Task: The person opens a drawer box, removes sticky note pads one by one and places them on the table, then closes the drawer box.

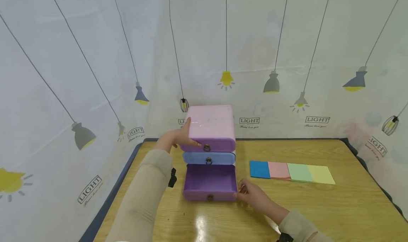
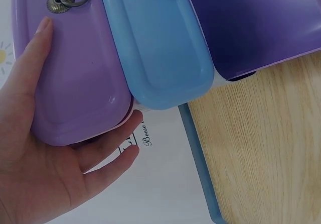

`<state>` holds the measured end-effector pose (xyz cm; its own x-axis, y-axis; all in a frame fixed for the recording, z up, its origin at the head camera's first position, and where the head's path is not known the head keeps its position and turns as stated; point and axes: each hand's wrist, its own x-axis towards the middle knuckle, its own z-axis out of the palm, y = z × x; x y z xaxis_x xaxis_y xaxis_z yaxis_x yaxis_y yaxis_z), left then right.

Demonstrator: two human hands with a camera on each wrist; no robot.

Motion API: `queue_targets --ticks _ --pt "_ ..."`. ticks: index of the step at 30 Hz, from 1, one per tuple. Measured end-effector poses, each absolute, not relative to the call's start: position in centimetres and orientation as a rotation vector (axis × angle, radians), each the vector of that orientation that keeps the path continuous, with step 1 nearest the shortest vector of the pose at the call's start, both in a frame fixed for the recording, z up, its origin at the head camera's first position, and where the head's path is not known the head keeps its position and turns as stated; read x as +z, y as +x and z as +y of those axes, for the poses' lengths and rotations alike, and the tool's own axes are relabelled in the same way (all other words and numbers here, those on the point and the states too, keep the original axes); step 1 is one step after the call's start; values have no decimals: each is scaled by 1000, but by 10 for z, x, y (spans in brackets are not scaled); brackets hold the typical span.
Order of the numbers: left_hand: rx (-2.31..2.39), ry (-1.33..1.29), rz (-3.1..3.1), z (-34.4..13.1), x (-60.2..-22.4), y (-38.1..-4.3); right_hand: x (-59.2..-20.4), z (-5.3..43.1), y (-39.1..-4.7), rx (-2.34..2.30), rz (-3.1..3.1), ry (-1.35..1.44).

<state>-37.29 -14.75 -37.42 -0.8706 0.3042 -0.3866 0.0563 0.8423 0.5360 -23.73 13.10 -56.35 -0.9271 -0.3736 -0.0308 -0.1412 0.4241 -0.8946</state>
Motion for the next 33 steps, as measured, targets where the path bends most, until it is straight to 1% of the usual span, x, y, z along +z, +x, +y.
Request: queue_targets --ticks 11,21,33 --pt "743 267 2553 -146 -378 -374 -568 122 -248 -1510 2557 -368" --pt "742 271 2551 -147 -377 -374 -570 117 -264 -1582 2587 -190" --pt "724 266 2554 -148 -375 -372 -570 114 -283 -1665 2573 -131"
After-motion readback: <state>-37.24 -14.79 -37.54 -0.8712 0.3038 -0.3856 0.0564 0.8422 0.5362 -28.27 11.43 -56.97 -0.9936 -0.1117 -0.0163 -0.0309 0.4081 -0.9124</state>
